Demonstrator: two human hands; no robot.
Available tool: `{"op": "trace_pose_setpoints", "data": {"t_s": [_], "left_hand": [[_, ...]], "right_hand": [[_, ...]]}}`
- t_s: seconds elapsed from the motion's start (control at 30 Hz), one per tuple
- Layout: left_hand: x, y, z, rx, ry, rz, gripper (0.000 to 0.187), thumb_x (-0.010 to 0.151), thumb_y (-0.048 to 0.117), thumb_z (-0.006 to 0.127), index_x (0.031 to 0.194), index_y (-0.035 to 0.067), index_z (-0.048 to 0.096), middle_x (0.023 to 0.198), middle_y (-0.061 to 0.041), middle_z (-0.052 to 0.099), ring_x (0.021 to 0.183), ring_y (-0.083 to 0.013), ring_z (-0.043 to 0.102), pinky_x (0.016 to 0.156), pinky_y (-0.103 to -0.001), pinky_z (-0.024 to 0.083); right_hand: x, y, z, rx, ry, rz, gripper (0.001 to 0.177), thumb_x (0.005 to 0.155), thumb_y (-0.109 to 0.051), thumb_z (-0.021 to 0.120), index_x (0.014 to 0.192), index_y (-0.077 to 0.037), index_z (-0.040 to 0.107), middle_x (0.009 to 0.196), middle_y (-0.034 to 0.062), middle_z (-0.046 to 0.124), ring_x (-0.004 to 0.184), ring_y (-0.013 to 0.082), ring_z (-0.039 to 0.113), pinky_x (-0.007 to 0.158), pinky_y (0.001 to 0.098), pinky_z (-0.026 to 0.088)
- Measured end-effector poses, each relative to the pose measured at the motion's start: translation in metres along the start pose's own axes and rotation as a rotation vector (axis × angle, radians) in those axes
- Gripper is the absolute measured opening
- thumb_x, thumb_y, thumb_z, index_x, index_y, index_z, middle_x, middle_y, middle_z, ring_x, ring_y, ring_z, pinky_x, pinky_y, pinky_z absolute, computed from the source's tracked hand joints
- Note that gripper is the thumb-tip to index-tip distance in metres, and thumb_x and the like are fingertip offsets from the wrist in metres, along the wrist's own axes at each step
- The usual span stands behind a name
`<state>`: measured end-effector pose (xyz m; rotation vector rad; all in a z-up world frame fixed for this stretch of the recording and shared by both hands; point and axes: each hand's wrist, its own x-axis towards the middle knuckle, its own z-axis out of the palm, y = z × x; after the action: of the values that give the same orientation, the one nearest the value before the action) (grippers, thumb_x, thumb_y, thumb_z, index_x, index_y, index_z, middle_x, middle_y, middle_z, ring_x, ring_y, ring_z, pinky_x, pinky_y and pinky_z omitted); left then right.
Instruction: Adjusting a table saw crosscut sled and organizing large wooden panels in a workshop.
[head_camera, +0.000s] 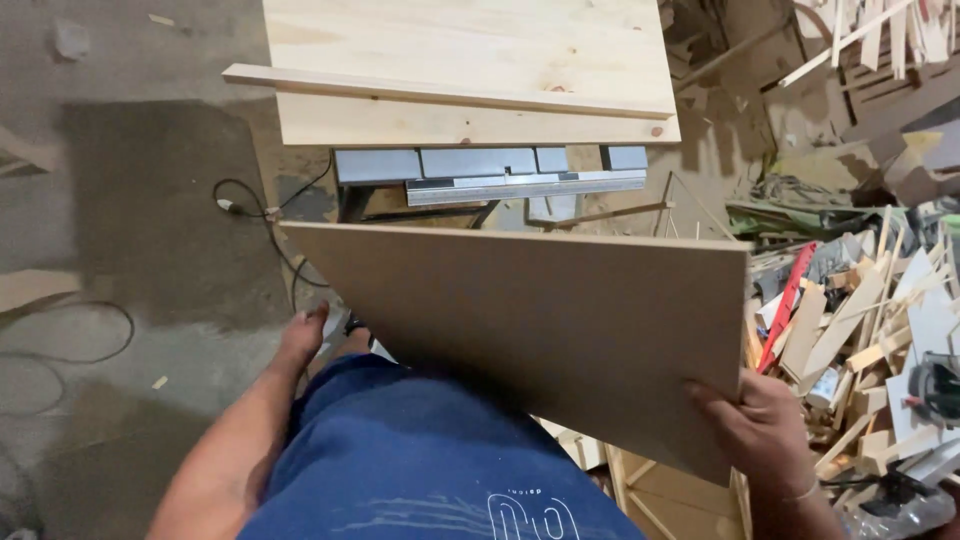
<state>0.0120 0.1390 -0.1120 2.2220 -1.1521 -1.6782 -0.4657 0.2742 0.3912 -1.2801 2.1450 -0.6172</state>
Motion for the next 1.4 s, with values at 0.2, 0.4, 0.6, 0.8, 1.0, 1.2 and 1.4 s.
{"op": "trace_pose_setpoints", "data": {"t_s": [0.2, 0.4, 0.6, 0.8, 1.0, 1.2, 1.4], "left_hand": [[-0.011, 0.054, -0.023, -0.81, -0.022, 0.14, 0.084, 0.089, 0.075, 0.032, 0.145, 0.017, 0.058, 0.138, -0.004, 0.066, 0.131, -0.0184, 0.061, 0.113, -0.037, 0.042], [-0.025, 0.103, -0.052, -0.534, 0.219, 0.147, 0.084, 0.106, 0.076, 0.039, 0.13, 0.0, 0.066, 0.139, -0.023, 0.062, 0.139, -0.0398, 0.049, 0.119, -0.054, 0.032], [-0.044, 0.197, -0.085, 0.034, -0.06, 0.287, 0.052, 0.099, 0.058, 0.047, 0.093, 0.012, 0.07, 0.088, -0.008, 0.067, 0.081, -0.0267, 0.06, 0.074, -0.041, 0.041], [-0.062, 0.279, -0.151, 0.381, -0.269, 0.329, 0.046, 0.099, 0.05, 0.058, 0.114, 0.01, 0.074, 0.11, -0.01, 0.071, 0.097, -0.0288, 0.063, 0.082, -0.044, 0.047], [0.01, 0.257, -0.198, 0.234, -0.342, 0.202, 0.044, 0.101, 0.047, 0.065, 0.083, 0.006, 0.066, 0.072, -0.011, 0.063, 0.059, -0.0226, 0.055, 0.06, -0.035, 0.048], [0.1, 0.246, -0.218, -0.261, -0.083, 0.169, 0.049, 0.103, 0.055, 0.061, 0.114, 0.007, 0.063, 0.093, -0.008, 0.069, 0.075, -0.0177, 0.068, 0.067, -0.031, 0.059], [0.118, 0.292, -0.216, -0.603, -0.198, 0.07, 0.085, 0.097, 0.048, 0.069, 0.159, 0.011, 0.023, 0.161, -0.011, 0.04, 0.141, -0.029, 0.05, 0.112, -0.043, 0.049]], "right_hand": [[0.021, -0.009, 0.002, 0.275, 0.165, 0.153, 0.025, 0.095, -0.014, 0.057, 0.108, 0.005, 0.065, 0.102, 0.014, 0.066, 0.091, 0.0287, 0.063, 0.075, 0.0457, 0.057], [0.036, 0.11, 0.084, 0.126, 0.24, 0.289, 0.072, 0.106, -0.051, 0.06, 0.124, 0.019, 0.062, 0.122, 0.0443, 0.059, 0.122, 0.0511, 0.051, 0.108, 0.0624, 0.035], [-0.028, 0.193, 0.185, 0.538, 0.725, 1.077, 0.098, 0.087, -0.079, 0.054, 0.144, 0.0, 0.053, 0.149, 0.0127, 0.054, 0.135, 0.0325, 0.052, 0.111, 0.0477, 0.044], [-0.091, 0.214, 0.282, 0.8, 0.855, 1.172, 0.086, 0.09, -0.074, 0.05, 0.144, -0.007, 0.049, 0.145, 0.0126, 0.057, 0.131, 0.0308, 0.054, 0.109, 0.0505, 0.045], [-0.129, 0.235, 0.358, 0.962, 0.939, 1.208, 0.072, 0.092, -0.072, 0.056, 0.124, -0.008, 0.065, 0.123, 0.0139, 0.071, 0.11, 0.0322, 0.069, 0.091, 0.0555, 0.057], [-0.14, 0.207, 0.384, 0.967, 1.055, 1.266, 0.077, 0.091, -0.073, 0.058, 0.126, -0.005, 0.062, 0.125, 0.0138, 0.07, 0.108, 0.0319, 0.07, 0.09, 0.0558, 0.059], [-0.143, 0.171, 0.398, 0.912, 1.062, 1.292, 0.079, 0.094, -0.071, 0.057, 0.13, 0.0, 0.06, 0.128, 0.0134, 0.068, 0.11, 0.0324, 0.069, 0.086, 0.0554, 0.059]]}}
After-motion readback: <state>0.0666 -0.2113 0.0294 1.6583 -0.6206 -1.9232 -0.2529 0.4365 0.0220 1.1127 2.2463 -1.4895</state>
